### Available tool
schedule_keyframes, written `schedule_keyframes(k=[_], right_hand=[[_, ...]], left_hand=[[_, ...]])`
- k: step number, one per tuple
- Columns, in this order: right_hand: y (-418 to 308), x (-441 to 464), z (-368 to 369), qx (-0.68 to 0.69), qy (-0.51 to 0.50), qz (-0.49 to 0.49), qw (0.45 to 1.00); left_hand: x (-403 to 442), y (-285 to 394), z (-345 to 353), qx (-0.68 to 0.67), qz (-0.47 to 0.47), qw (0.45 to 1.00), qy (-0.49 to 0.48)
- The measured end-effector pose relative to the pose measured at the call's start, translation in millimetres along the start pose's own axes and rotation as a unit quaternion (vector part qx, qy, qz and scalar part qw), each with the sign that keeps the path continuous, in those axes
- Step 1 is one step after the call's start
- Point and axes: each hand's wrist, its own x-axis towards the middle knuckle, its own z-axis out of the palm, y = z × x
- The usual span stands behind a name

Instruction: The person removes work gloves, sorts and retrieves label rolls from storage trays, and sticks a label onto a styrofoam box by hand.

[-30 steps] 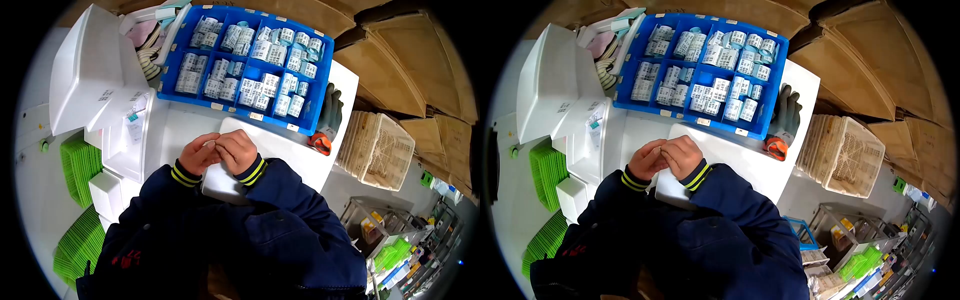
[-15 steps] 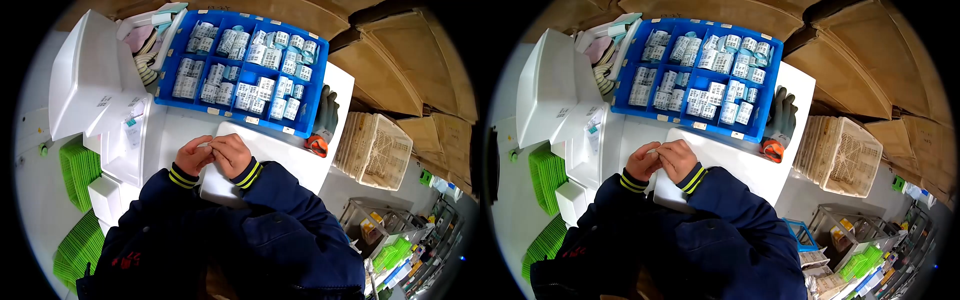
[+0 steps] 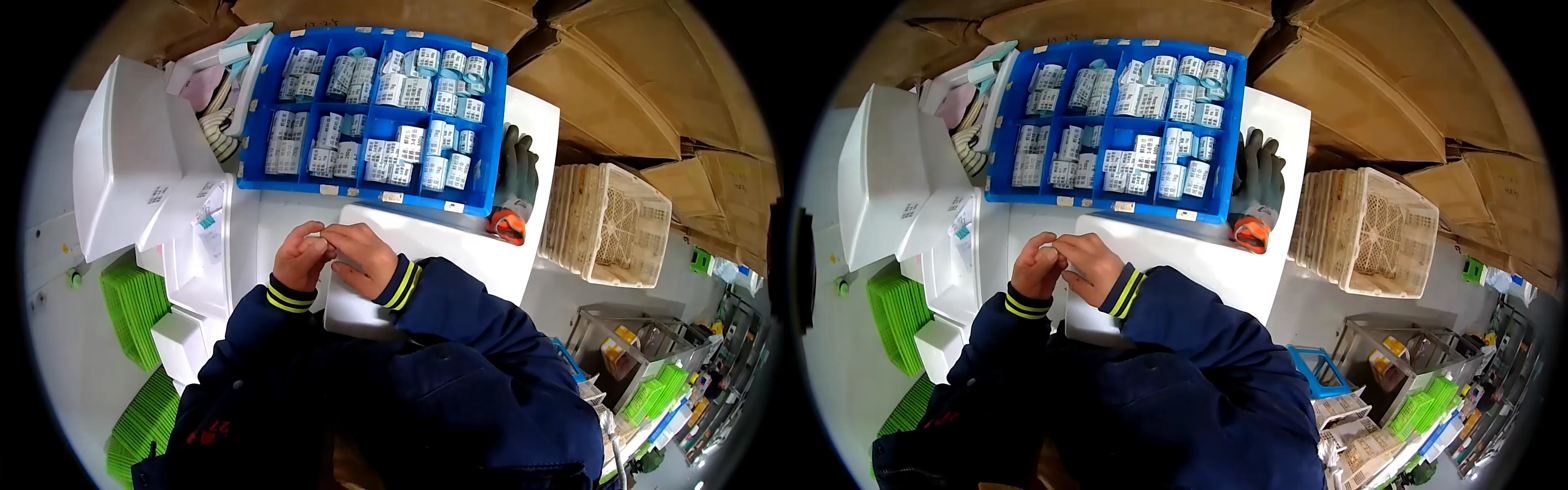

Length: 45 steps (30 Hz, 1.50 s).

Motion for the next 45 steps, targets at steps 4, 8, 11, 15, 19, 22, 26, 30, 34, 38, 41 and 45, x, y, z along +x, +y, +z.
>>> schedule_keyframes(k=[4, 8, 11, 15, 19, 22, 26, 30, 34, 38, 41, 45], right_hand=[[6, 2, -5, 0.031, -0.024, -0.006, 0.999], [8, -3, 3, 0.070, 0.002, 0.022, 0.997], [9, -2, 7, 0.088, 0.044, 0.015, 0.995], [5, 3, 2, 0.068, 0.024, -0.009, 0.997], [10, 1, 6, 0.062, 0.039, -0.005, 0.997], [10, 0, 5, 0.071, 0.065, -0.001, 0.995], [11, -4, 5, 0.078, 0.063, 0.020, 0.995], [22, -6, 12, 0.063, 0.091, 0.023, 0.994], [21, -7, 12, 0.076, 0.082, 0.042, 0.993], [18, -5, 9, 0.080, 0.073, 0.039, 0.993], [17, -5, 8, 0.093, 0.057, 0.059, 0.992], [19, -6, 10, 0.091, 0.048, 0.061, 0.993]], left_hand=[[-1, 7, 15, 0.045, -0.007, 0.997, 0.057], [0, 11, 16, 0.062, -0.039, 0.992, 0.106], [4, 6, 5, 0.060, -0.046, 0.991, 0.113], [2, 9, 12, 0.057, -0.036, 0.992, 0.108], [6, 8, 10, 0.049, -0.021, 0.993, 0.101], [9, 8, 10, 0.056, -0.016, 0.994, 0.092], [14, 9, 14, 0.059, 0.009, 0.995, 0.074], [17, 8, 18, 0.061, 0.018, 0.995, 0.078], [16, 7, 19, 0.064, 0.025, 0.994, 0.082], [14, 7, 18, 0.065, 0.024, 0.994, 0.081], [12, 9, 20, 0.080, 0.016, 0.993, 0.088], [10, 12, 24, 0.096, 0.026, 0.991, 0.088]])
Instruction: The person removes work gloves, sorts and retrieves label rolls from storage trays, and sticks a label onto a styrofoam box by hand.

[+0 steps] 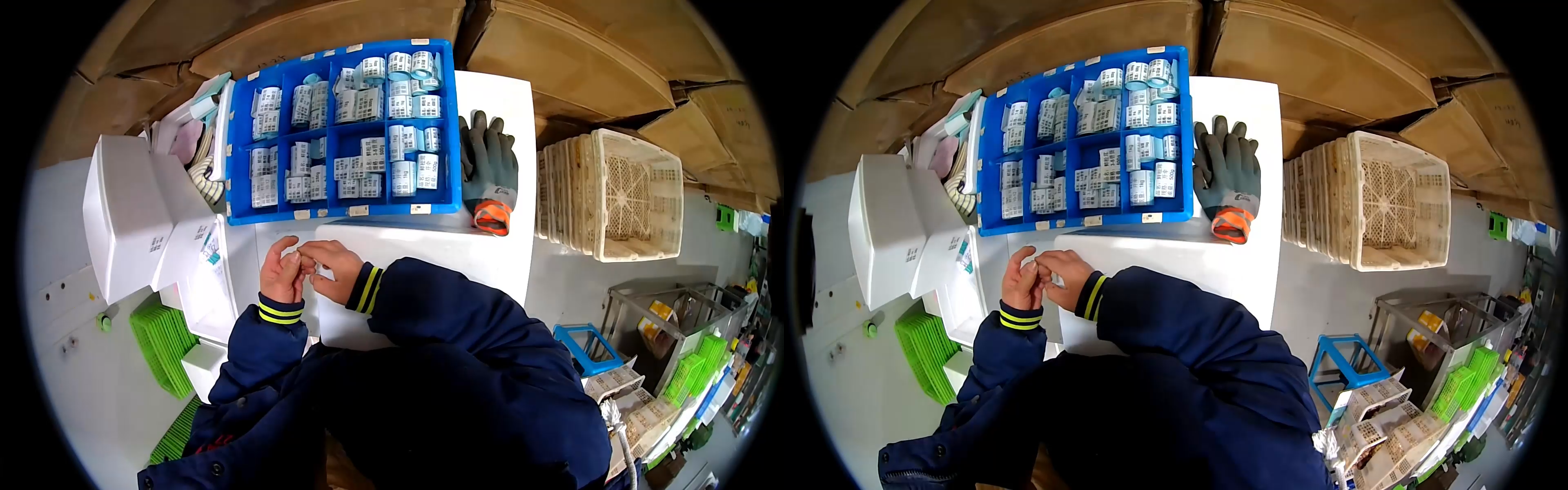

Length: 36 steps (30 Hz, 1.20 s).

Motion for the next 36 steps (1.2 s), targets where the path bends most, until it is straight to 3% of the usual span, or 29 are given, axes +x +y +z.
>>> schedule_keyframes(k=[6, 14, 18, 24, 26, 27, 28, 29, 31, 32, 36], right_hand=[[8, -3, 4, -0.016, 0.006, -0.014, 1.000], [10, -3, 2, -0.030, -0.014, 0.007, 0.999], [11, -2, 2, -0.045, 0.007, -0.050, 0.998], [-8, 2, -26, -0.109, -0.005, -0.037, 0.993], [-12, 8, -57, -0.146, 0.026, -0.045, 0.988], [-23, 16, -77, -0.154, 0.045, 0.011, 0.987], [-32, 25, -97, -0.161, 0.064, 0.067, 0.983], [-28, 34, -117, -0.164, 0.108, 0.072, 0.978], [-17, 58, -155, -0.364, 0.184, -0.007, 0.913], [-5, 72, -174, -0.399, 0.217, -0.056, 0.889], [21, 127, -216, -0.605, 0.228, -0.073, 0.759]], left_hand=[[0, 0, 2, 0.034, 0.026, 0.999, -0.016], [2, -1, 6, 0.005, -0.033, 0.999, 0.027], [2, -1, 6, 0.014, -0.046, 0.998, 0.031], [-1, -10, 19, 0.008, -0.024, 1.000, -0.006], [-7, -17, 25, 0.191, 0.050, 0.979, -0.059], [-12, -24, 29, 0.275, 0.115, 0.953, -0.059], [-18, -16, 42, 0.317, 0.109, 0.940, -0.069], [-17, -26, 40, 0.367, 0.191, 0.907, -0.075], [-15, -38, 37, 0.436, 0.318, 0.839, -0.075], [-14, -38, 37, 0.432, 0.317, 0.841, -0.069], [-10, -41, 34, 0.431, 0.355, 0.827, -0.065]])
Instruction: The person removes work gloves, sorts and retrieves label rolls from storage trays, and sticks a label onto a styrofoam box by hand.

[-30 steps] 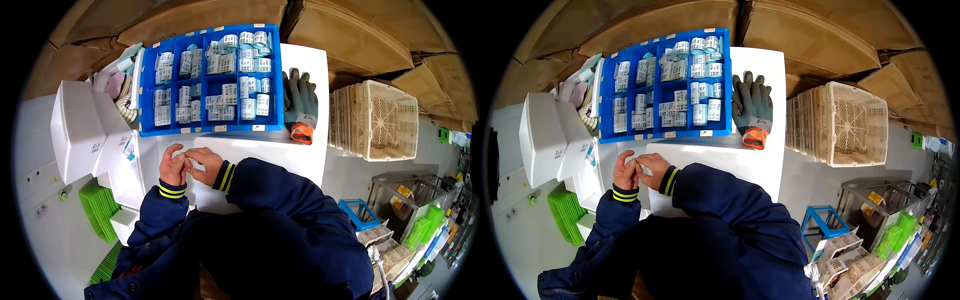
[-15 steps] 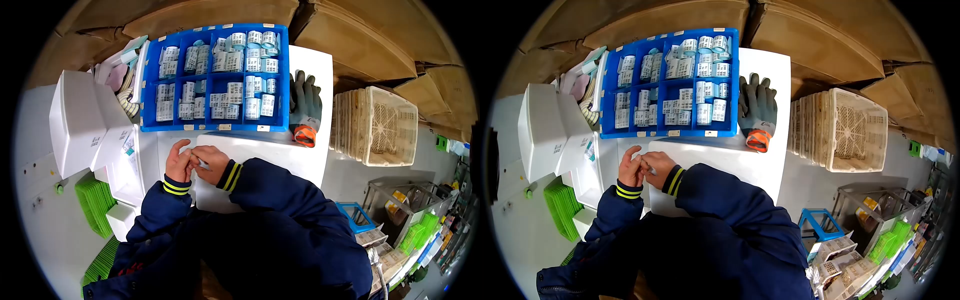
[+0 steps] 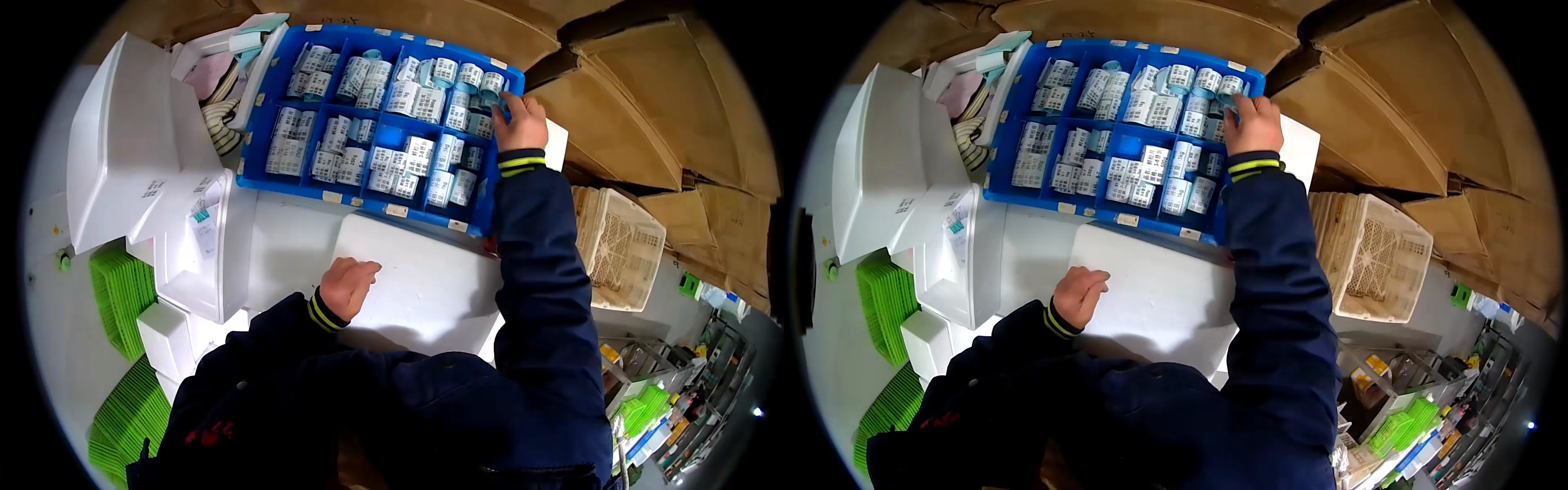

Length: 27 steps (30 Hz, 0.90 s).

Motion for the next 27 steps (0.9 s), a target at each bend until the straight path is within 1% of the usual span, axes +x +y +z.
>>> schedule_keyframes(k=[1, 2, 5, 7, 8, 10, 12, 14, 15, 16, 18, 19, 23, 27], right_hand=[[5, 9, 10, -0.032, 0.006, -0.034, 0.999], [10, 15, 19, -0.056, -0.020, -0.047, 0.997], [21, 25, 38, -0.089, -0.033, -0.082, 0.992], [24, 30, 41, -0.169, 0.000, -0.108, 0.980], [28, 31, 43, -0.169, -0.004, -0.111, 0.979], [37, 36, 45, -0.176, 0.038, -0.128, 0.975], [45, 38, 44, -0.156, 0.049, -0.124, 0.979], [52, 41, 40, -0.065, 0.080, -0.114, 0.988], [44, 42, 28, -0.050, 0.082, -0.068, 0.993], [44, 43, 20, -0.044, 0.107, -0.063, 0.991], [42, 46, 8, 0.018, 0.136, -0.024, 0.990], [39, 46, 2, 0.015, 0.137, -0.007, 0.990], [40, 42, -1, 0.017, 0.128, 0.005, 0.992], [40, 39, 4, 0.031, 0.130, 0.003, 0.991]], left_hand=[[0, -1, 0, -0.006, 0.010, 1.000, -0.001], [-1, -2, 0, -0.012, 0.019, 1.000, -0.004], [1, -1, -1, -0.021, 0.017, 1.000, -0.006], [2, -1, -2, -0.019, 0.018, 1.000, -0.002], [1, -1, -2, -0.015, 0.022, 1.000, -0.002], [2, -1, -3, -0.022, 0.020, 1.000, -0.002], [2, -2, -3, -0.028, 0.021, 0.999, -0.002], [2, -2, -4, -0.027, 0.026, 0.999, -0.003], [2, -2, -4, -0.027, 0.025, 0.999, -0.003], [2, -2, -4, -0.027, 0.024, 0.999, -0.004], [2, -1, -3, -0.028, 0.022, 0.999, -0.006], [3, 0, -3, -0.027, 0.023, 0.999, -0.002], [3, -1, -2, -0.024, 0.027, 0.999, 0.002], [2, -1, -2, -0.025, 0.026, 0.999, -0.003]])
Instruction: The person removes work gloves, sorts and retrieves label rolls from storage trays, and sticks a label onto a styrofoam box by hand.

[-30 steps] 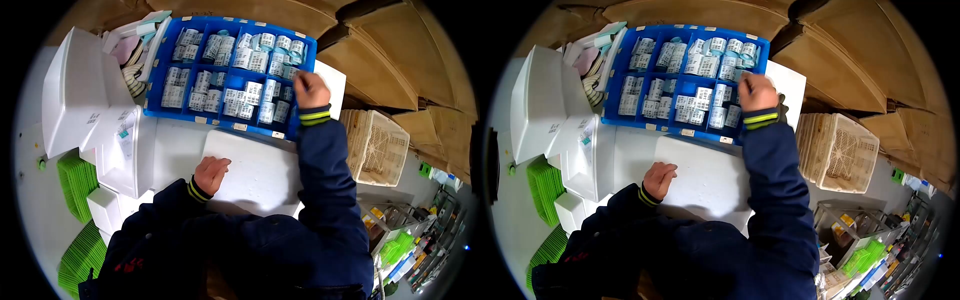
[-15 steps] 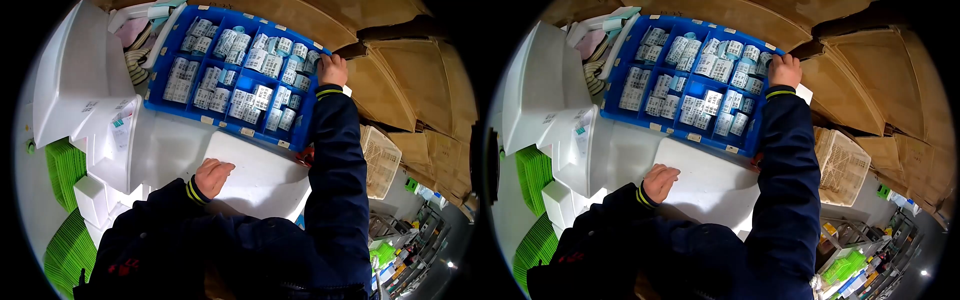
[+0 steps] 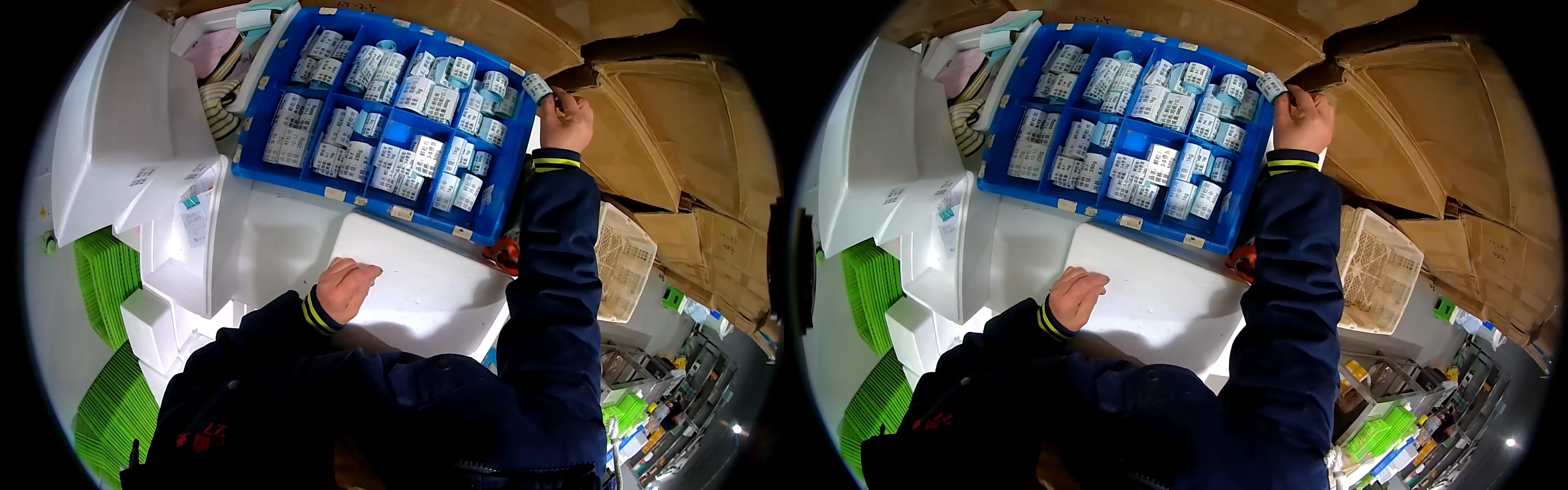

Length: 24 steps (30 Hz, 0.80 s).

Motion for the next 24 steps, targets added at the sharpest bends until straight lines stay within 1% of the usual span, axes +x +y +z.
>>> schedule_keyframes(k=[4, 6, 7, 10, 11, 13, 14, 17, 22, 24], right_hand=[[-2, -4, 4, -0.008, -0.010, -0.003, 1.000], [-2, -5, 9, -0.051, -0.018, -0.037, 0.998], [-2, -6, 10, -0.051, -0.018, -0.037, 0.998], [-4, -7, 17, -0.156, -0.025, -0.099, 0.982], [-4, -7, 19, -0.156, -0.025, -0.098, 0.983], [-5, -6, 22, -0.198, -0.051, -0.143, 0.968], [-6, -6, 24, -0.194, -0.057, -0.157, 0.967], [-6, -5, 29, -0.210, -0.083, -0.159, 0.961], [-5, -6, 35, -0.220, -0.063, -0.151, 0.962], [-5, -10, 39, -0.235, -0.075, -0.177, 0.953]], left_hand=[[0, 0, 0, 0.000, -0.003, 1.000, -0.003], [0, 0, 0, -0.002, -0.002, 1.000, -0.003], [0, 0, 0, 0.000, -0.002, 1.000, -0.002], [0, 0, 0, 0.004, 0.000, 1.000, -0.004], [0, -1, 0, 0.006, 0.002, 1.000, -0.005], [0, -1, 0, 0.008, 0.003, 1.000, -0.005], [0, -1, 0, 0.009, 0.004, 1.000, -0.003], [-1, -1, 0, 0.004, -0.004, 1.000, -0.014], [0, 0, 0, 0.005, -0.005, 1.000, -0.010], [1, 0, -1, 0.004, -0.005, 1.000, -0.008]])
